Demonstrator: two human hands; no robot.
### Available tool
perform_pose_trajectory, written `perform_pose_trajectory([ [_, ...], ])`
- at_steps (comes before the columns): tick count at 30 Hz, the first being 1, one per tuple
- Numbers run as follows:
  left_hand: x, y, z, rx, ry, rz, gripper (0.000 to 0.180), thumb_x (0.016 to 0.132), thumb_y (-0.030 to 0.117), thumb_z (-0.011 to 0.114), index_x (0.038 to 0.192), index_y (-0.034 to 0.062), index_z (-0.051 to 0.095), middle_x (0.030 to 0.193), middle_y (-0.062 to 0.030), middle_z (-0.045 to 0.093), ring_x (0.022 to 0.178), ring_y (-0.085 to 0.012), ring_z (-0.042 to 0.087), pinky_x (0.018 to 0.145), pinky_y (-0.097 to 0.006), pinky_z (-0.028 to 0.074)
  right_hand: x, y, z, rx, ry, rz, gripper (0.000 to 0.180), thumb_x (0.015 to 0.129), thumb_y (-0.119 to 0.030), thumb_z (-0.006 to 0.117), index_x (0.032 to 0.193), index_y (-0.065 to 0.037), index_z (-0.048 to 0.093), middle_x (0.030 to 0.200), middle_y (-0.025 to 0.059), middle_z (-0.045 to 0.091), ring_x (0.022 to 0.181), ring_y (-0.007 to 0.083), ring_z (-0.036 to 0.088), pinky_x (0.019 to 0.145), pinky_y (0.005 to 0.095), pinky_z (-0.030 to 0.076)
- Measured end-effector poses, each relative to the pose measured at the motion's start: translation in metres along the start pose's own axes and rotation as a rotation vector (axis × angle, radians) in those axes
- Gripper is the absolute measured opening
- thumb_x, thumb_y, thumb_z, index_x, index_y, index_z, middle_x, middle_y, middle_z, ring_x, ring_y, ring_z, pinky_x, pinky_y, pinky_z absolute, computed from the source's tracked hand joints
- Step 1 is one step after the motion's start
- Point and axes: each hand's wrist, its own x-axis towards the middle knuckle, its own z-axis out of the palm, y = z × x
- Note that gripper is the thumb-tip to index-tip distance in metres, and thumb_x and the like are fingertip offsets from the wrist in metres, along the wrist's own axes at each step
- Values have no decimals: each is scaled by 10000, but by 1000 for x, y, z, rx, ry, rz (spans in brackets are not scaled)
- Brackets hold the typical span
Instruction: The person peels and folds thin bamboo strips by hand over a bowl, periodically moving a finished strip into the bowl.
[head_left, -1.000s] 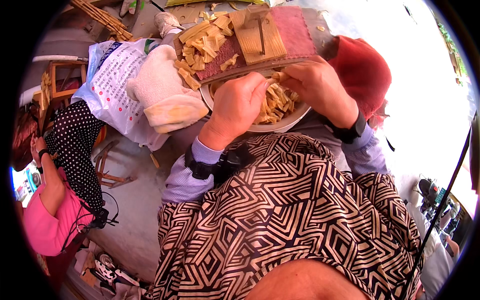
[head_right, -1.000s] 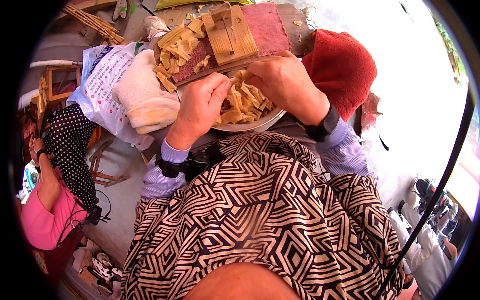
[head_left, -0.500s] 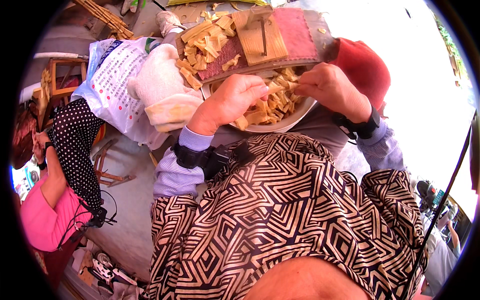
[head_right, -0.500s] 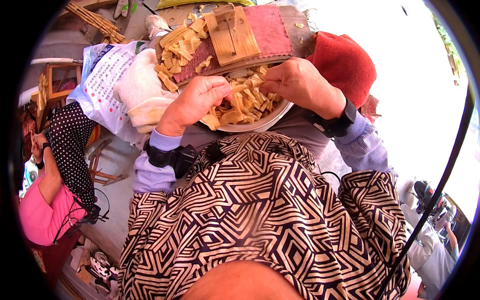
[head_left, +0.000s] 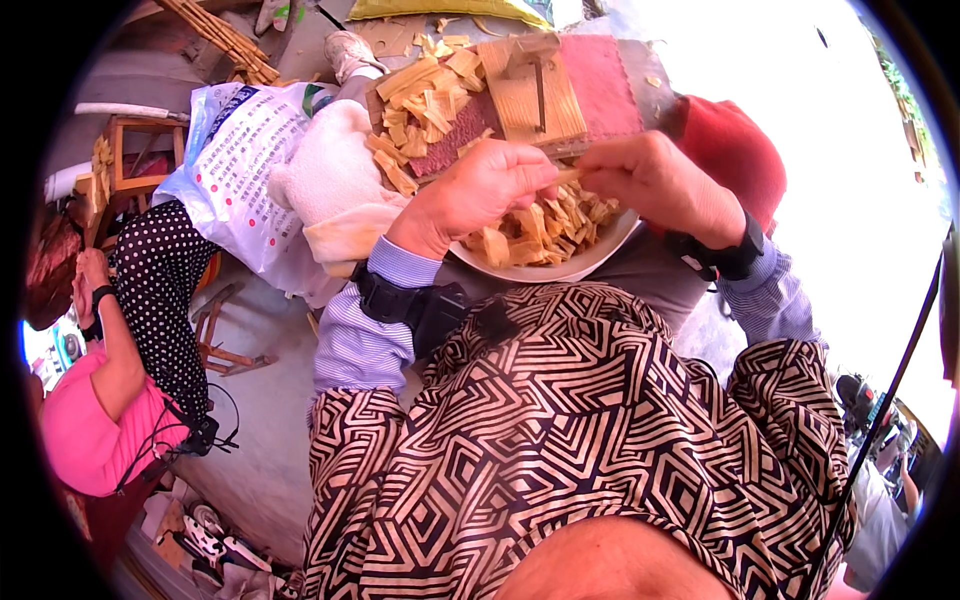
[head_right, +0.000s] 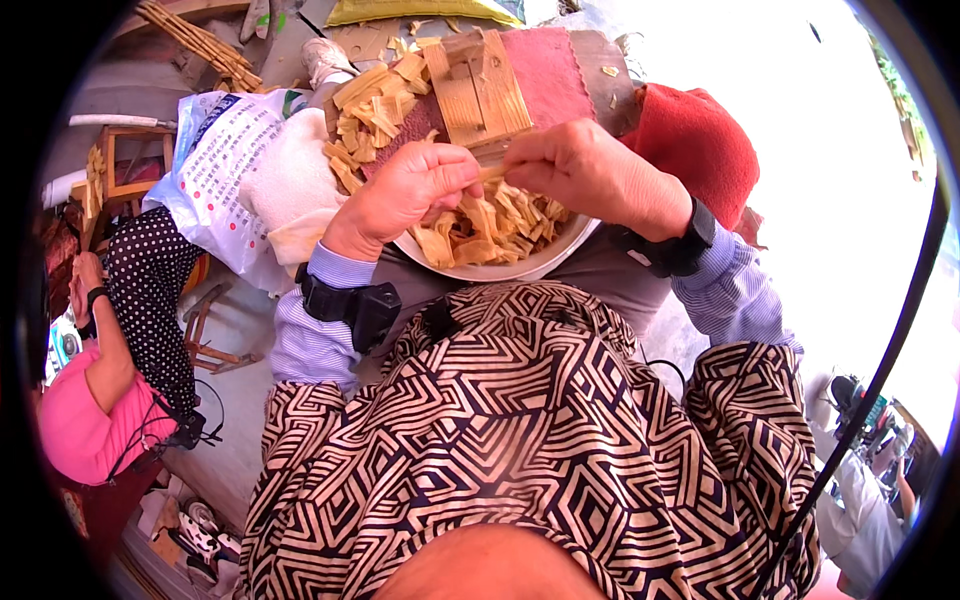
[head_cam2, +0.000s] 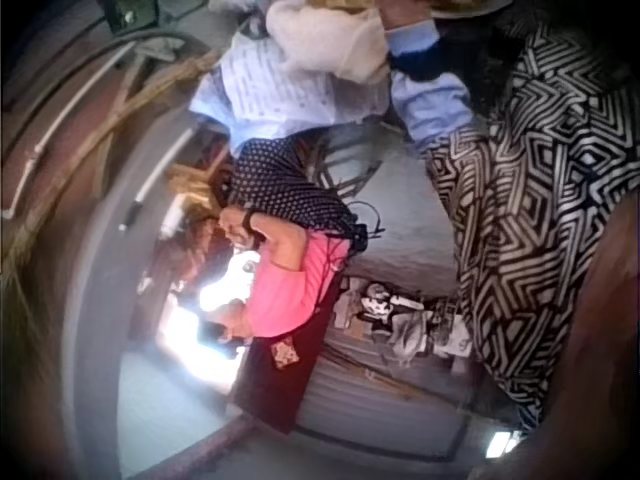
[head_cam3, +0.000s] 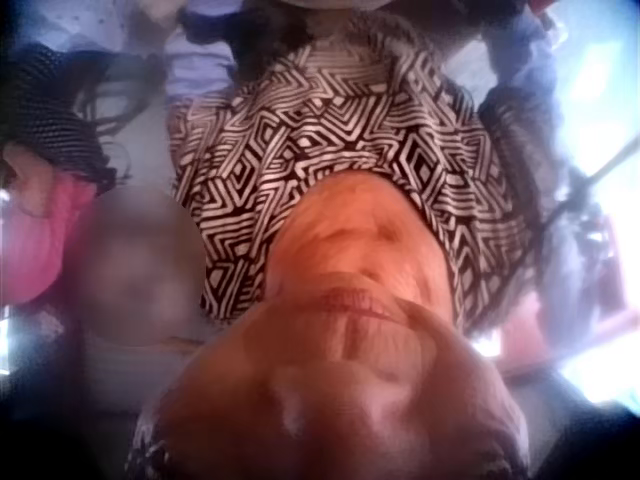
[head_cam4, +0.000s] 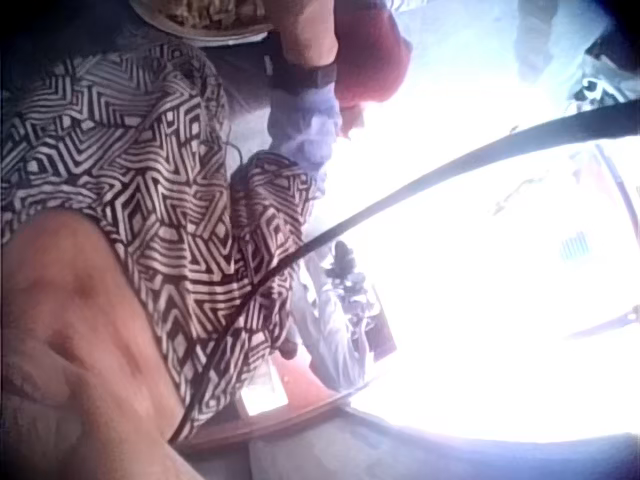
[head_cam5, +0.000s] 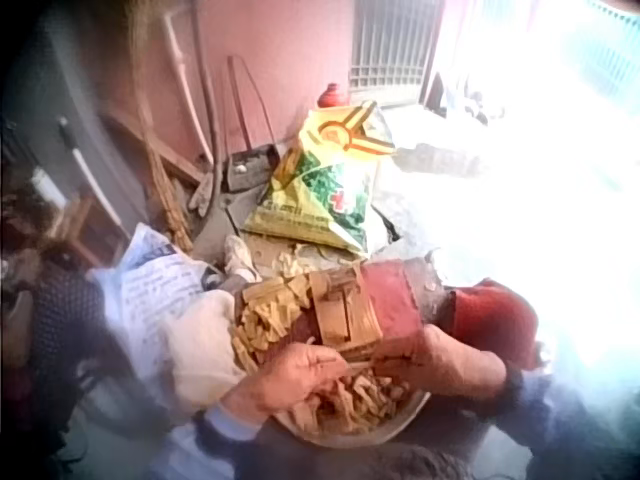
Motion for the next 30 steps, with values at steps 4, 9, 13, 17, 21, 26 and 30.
perform_pose_trajectory([
  [4, 15, -8, -21, 96, 198, 126, 193, 949, 201, 569, 928, 23, 642, 664, 65, 504, 561, -17, 417, 488, -173, 326, 19, 17, 4, 180, 154, 134, 143, 893, -89, 563, 971, 7, 635, 650, 53, 590, 600, 82, 552, 562, 246, 457],
  [9, 32, -9, -31, 128, 374, 122, 128, 923, 125, 581, 976, 17, 627, 729, 47, 541, 647, -35, 483, 555, -192, 399, 36, 27, 9, 68, 335, 103, 136, 897, -111, 586, 980, -10, 622, 681, 86, 590, 620, 141, 566, 588, 289, 467],
  [13, 39, -9, -32, 120, 407, 148, 146, 899, 133, 579, 924, -1, 631, 680, 13, 567, 620, -66, 514, 570, -229, 428, 40, 32, 9, -9, 396, 49, 131, 887, -113, 596, 976, -21, 624, 700, 128, 588, 627, 204, 576, 607, 320, 470],
  [17, 49, -14, -40, 265, 447, 200, 147, 895, 123, 590, 947, -10, 624, 698, -3, 574, 631, -74, 519, 567, -236, 434, 47, 38, 10, -56, 415, -5, 136, 856, -123, 615, 938, -16, 637, 730, 169, 613, 660, 264, 611, 629, 347, 482],
  [21, 66, -38, -44, 793, 713, 421, 144, 882, 111, 600, 932, -23, 611, 685, -33, 580, 622, -95, 531, 563, -261, 441, 54, 56, 20, -347, 398, 54, 166, 824, -147, 634, 921, -14, 656, 759, 197, 629, 719, 309, 643, 663, 366, 502],
  [26, 33, -23, -29, 477, 580, 251, 113, 911, 107, 570, 901, -4, 589, 690, 11, 564, 606, -61, 504, 552, -223, 420, 19, 37, 14, -45, 308, -44, 301, 750, -74, 720, 1040, -16, 663, 935, 134, 662, 873, 248, 651, 769, 319, 506],
  [30, 27, -27, 1, 135, 375, 205, 83, 922, 78, 538, 934, 21, 598, 754, 25, 560, 626, -47, 486, 545, -204, 404, 10, 22, 22, -71, 477, -247, 227, 809, -74, 677, 1024, -7, 658, 955, 143, 652, 881, 267, 638, 770, 330, 500],
])
